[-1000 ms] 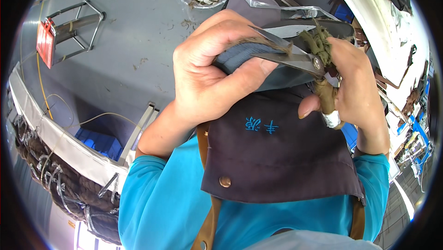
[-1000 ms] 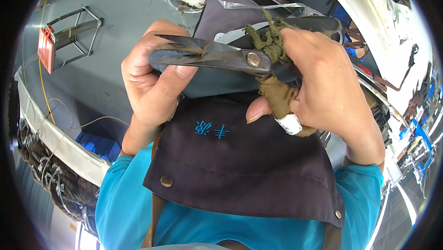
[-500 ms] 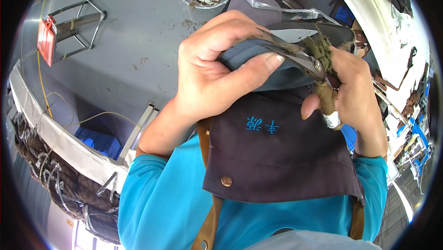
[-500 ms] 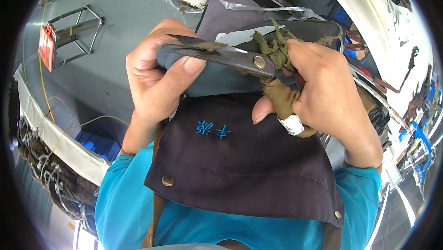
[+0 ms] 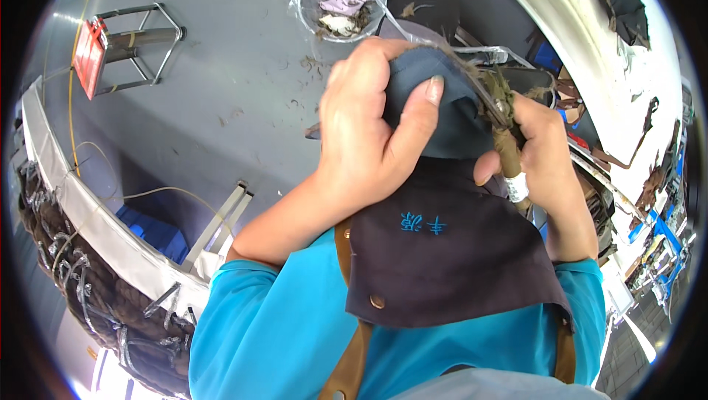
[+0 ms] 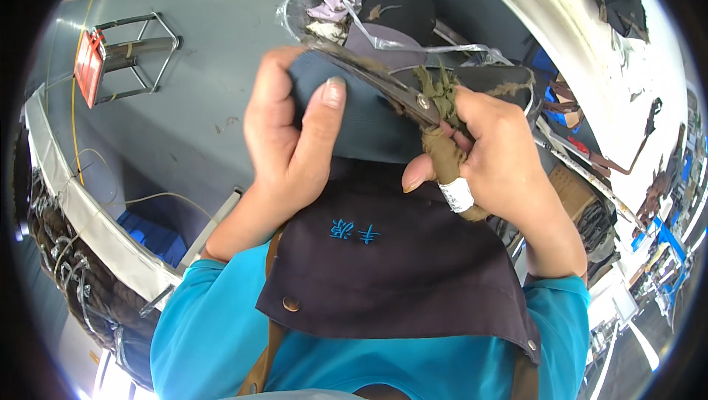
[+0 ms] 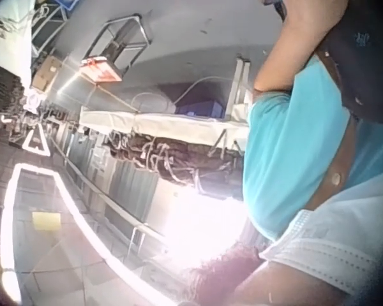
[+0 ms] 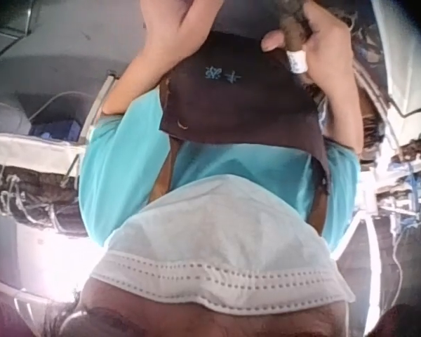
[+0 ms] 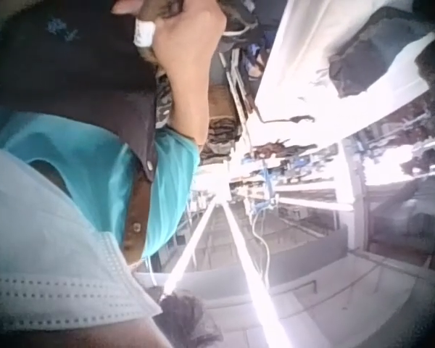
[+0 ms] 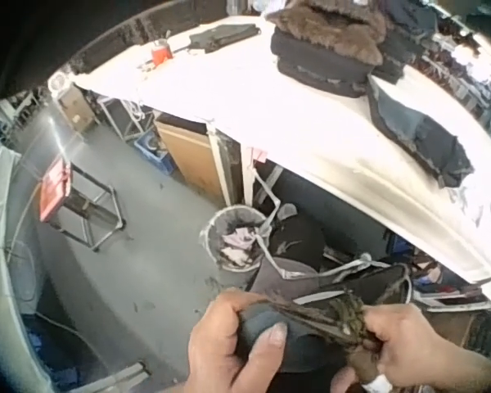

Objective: Trim excess fur and material from leather boot or garment components using scissors.

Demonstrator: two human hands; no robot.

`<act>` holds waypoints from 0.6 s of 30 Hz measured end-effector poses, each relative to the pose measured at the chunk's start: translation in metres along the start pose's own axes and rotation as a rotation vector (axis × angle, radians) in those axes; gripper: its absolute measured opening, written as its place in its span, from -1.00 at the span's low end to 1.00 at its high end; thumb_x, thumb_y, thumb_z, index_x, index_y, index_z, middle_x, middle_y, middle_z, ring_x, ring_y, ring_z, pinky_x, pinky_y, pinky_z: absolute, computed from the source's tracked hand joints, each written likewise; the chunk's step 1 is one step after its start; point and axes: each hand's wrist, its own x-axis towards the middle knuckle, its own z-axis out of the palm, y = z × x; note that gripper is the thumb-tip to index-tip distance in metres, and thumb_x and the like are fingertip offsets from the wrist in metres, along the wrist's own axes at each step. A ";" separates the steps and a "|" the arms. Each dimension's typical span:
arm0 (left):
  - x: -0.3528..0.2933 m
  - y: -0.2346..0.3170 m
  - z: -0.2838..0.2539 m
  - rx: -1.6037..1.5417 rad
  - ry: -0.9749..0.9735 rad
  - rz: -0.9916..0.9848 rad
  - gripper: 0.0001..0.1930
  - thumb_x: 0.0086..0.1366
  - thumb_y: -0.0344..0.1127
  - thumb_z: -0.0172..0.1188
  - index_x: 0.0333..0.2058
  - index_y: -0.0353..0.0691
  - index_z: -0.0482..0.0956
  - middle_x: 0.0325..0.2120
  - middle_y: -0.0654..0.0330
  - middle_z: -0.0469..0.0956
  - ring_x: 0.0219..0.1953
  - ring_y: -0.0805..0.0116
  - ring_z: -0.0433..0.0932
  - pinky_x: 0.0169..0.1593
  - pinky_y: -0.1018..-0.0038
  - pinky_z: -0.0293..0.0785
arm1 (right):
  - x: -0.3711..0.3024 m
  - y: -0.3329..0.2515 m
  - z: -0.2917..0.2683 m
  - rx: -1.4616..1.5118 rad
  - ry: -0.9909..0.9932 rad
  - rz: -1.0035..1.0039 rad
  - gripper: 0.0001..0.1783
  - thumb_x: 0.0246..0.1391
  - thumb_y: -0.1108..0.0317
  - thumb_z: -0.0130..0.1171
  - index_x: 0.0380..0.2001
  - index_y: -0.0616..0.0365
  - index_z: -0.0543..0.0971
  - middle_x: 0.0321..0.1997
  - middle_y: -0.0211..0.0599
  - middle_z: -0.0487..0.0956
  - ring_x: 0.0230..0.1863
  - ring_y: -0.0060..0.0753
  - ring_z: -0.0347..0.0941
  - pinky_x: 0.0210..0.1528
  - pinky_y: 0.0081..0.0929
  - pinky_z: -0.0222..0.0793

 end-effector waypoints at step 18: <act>0.039 0.027 0.001 -0.541 -0.395 -0.089 -0.92 0.10 -0.52 0.12 -0.39 -0.35 0.47 -0.52 0.27 0.46 -0.47 0.61 0.37 -0.40 0.63 0.33 | -0.031 -0.015 -0.028 0.045 0.032 0.088 -0.54 -0.47 0.35 0.46 -0.44 0.25 0.45 -0.68 -0.18 0.31 -0.66 -0.24 0.16 -0.57 -0.44 0.17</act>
